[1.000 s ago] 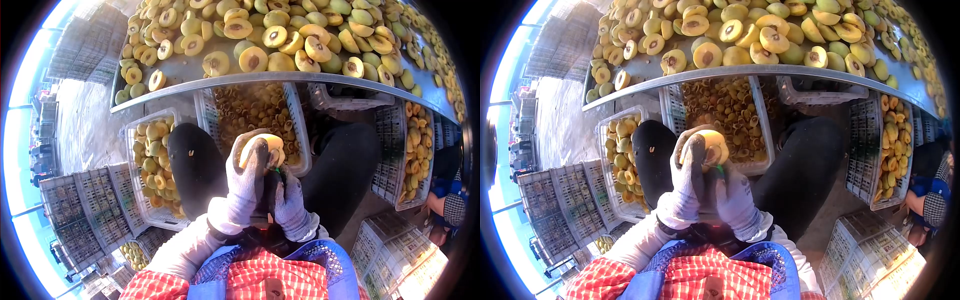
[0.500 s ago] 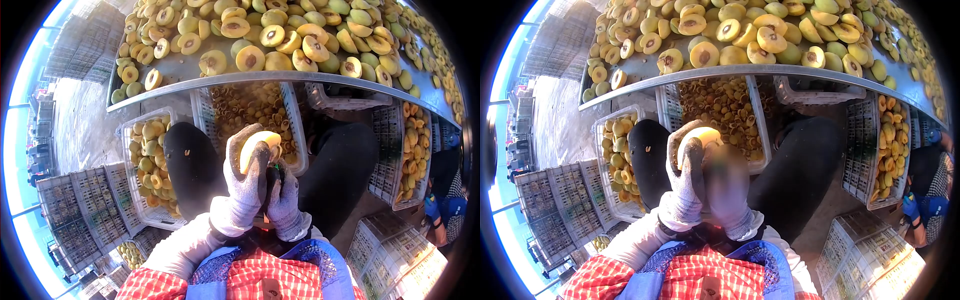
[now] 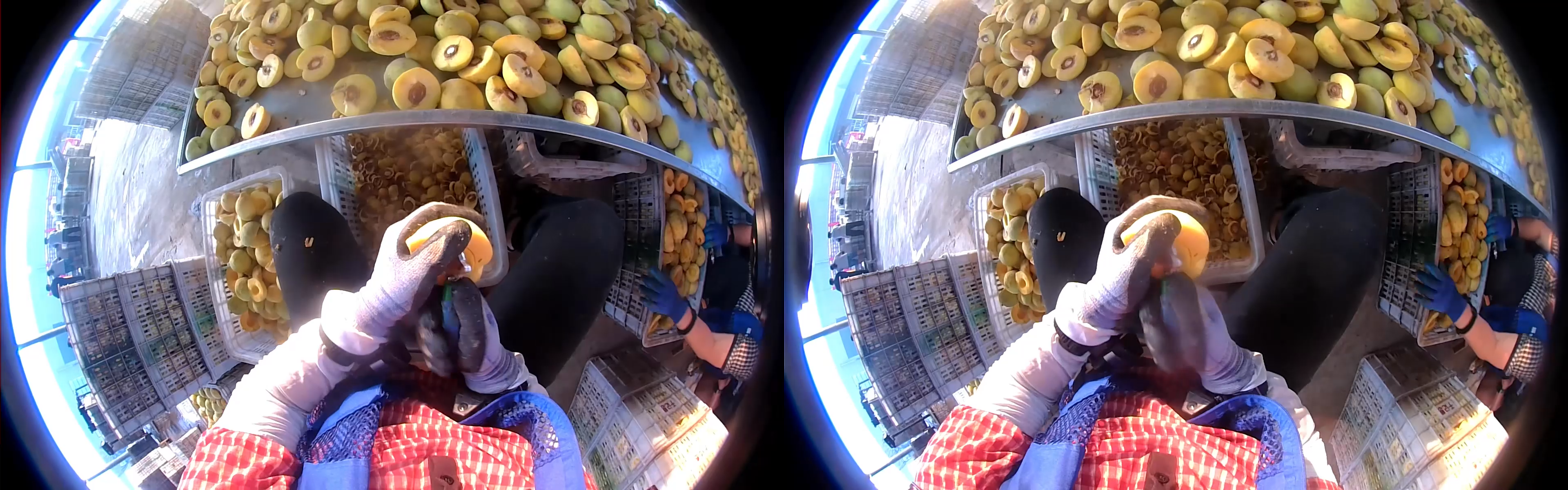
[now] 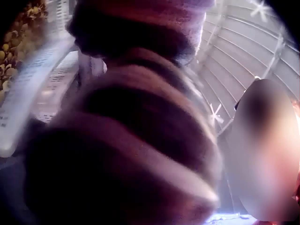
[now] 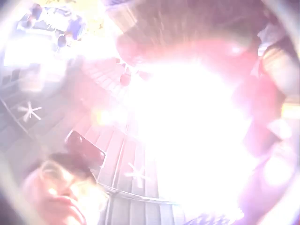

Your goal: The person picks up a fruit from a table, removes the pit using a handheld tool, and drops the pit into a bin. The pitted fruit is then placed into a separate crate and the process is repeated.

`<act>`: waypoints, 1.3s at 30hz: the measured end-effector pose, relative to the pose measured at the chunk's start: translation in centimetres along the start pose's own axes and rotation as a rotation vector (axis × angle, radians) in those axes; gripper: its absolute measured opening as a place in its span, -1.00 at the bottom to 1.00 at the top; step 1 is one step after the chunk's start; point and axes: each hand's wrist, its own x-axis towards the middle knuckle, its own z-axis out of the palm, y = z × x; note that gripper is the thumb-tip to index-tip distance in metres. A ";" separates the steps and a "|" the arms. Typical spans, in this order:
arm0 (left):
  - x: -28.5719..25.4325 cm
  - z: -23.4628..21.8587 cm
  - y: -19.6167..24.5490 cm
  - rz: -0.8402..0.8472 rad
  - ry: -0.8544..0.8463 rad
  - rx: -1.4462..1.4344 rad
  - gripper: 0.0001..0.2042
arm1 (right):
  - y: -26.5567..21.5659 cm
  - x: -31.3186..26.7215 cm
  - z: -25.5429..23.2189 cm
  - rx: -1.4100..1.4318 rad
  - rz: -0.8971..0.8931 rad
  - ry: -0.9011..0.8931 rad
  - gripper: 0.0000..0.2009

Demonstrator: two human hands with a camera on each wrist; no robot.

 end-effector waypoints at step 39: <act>14.8 -13.2 8.5 0.267 0.451 1.710 -0.46 | -0.6 4.1 -1.2 0.635 0.310 -0.137 -0.51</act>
